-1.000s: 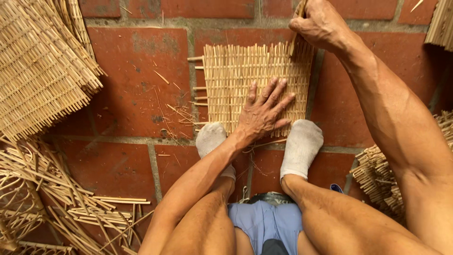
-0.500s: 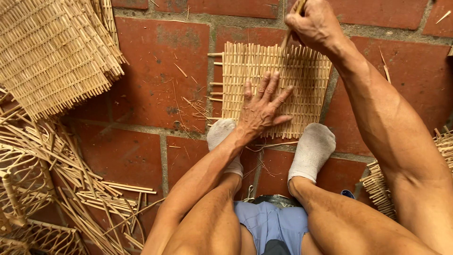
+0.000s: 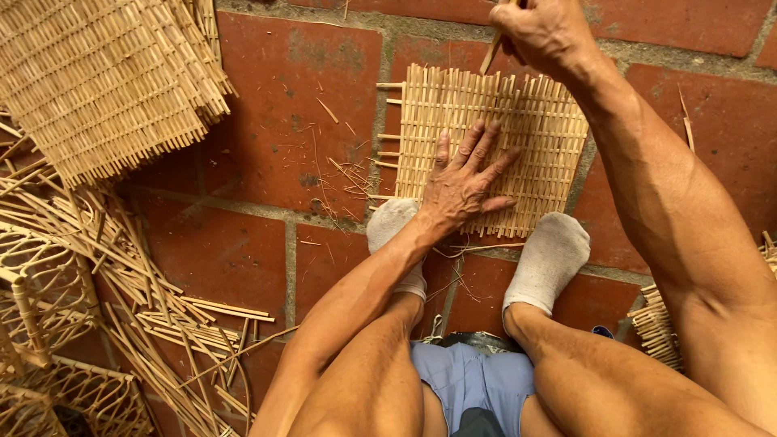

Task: The person sits on a tiled floor and weaves thin bamboo strips into small rectangular mats. They interlace the strips by hand, tap them into place with a small wooden tool, and stack finished mats to the side.

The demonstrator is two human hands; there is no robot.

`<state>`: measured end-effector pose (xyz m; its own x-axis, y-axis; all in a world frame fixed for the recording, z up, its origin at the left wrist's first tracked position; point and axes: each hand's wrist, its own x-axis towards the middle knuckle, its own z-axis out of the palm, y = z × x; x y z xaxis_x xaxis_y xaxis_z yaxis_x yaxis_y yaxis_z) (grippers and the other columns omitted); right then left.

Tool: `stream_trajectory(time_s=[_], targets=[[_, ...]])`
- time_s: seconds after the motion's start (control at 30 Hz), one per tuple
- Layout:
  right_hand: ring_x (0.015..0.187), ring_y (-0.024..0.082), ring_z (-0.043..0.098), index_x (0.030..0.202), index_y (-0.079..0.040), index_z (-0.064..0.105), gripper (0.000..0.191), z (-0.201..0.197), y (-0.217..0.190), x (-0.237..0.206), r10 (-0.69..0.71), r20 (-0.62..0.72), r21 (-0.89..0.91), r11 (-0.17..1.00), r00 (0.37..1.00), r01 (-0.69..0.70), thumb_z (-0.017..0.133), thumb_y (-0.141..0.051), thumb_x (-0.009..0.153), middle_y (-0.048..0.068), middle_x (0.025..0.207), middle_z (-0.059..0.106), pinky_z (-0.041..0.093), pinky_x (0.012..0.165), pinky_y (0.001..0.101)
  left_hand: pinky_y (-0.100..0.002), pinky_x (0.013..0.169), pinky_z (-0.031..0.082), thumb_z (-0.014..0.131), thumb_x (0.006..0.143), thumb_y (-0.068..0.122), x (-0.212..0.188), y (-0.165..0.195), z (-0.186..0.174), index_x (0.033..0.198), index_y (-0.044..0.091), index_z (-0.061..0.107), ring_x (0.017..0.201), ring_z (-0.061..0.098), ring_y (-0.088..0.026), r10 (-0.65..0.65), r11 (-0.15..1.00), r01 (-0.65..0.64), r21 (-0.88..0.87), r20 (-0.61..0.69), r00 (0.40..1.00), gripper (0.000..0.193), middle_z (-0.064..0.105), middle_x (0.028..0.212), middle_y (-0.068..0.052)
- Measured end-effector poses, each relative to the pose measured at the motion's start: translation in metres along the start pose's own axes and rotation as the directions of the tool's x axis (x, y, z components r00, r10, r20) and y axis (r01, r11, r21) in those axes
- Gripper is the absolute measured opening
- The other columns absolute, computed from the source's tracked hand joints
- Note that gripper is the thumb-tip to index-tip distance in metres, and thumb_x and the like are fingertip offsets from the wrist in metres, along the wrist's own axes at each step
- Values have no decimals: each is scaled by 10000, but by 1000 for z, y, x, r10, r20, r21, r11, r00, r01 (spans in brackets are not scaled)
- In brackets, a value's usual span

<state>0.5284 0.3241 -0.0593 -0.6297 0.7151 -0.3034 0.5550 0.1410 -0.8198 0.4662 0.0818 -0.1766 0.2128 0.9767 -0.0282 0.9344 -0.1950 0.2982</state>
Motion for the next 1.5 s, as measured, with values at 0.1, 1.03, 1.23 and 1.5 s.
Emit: stream_trajectory(time_s=[0.1,1.03,1.23,1.5], targets=[[538,97,581,895,-60,592,289,10,0,6,-50,2,15,999,999,49,525,-212,1132,49,689,598,502,430,252,-683,1280,-52,439,875,896,-3,-4,-1,1632,377,277,1614,-8,-329,-55,988,36,-148,-128,990,932,-4,1726,-125],[556,143,508,899,-20,570,249,38,-7,16,-193,-11,-145,971,981,190,574,-197,1075,77,720,541,451,407,267,-689,1254,-69,519,864,885,-2,-6,-17,1632,384,259,1603,-11,-309,-87,993,93,-79,70,994,954,36,1725,-151],[483,93,536,811,-41,622,247,-11,48,-39,-153,-123,-272,955,981,115,547,-121,1032,62,637,580,428,372,262,-641,1272,-89,499,872,931,-5,-13,9,1668,348,238,1623,-21,-296,-37,997,26,-72,-153,987,1020,-19,1739,-135],[401,90,409,673,-59,597,284,54,68,-63,261,-202,-290,905,944,-312,612,-29,955,11,517,471,310,304,254,-655,1276,-91,481,856,926,-3,-14,12,1655,365,238,1619,-20,-279,-70,998,69,-11,-86,994,1006,-18,1739,-118]])
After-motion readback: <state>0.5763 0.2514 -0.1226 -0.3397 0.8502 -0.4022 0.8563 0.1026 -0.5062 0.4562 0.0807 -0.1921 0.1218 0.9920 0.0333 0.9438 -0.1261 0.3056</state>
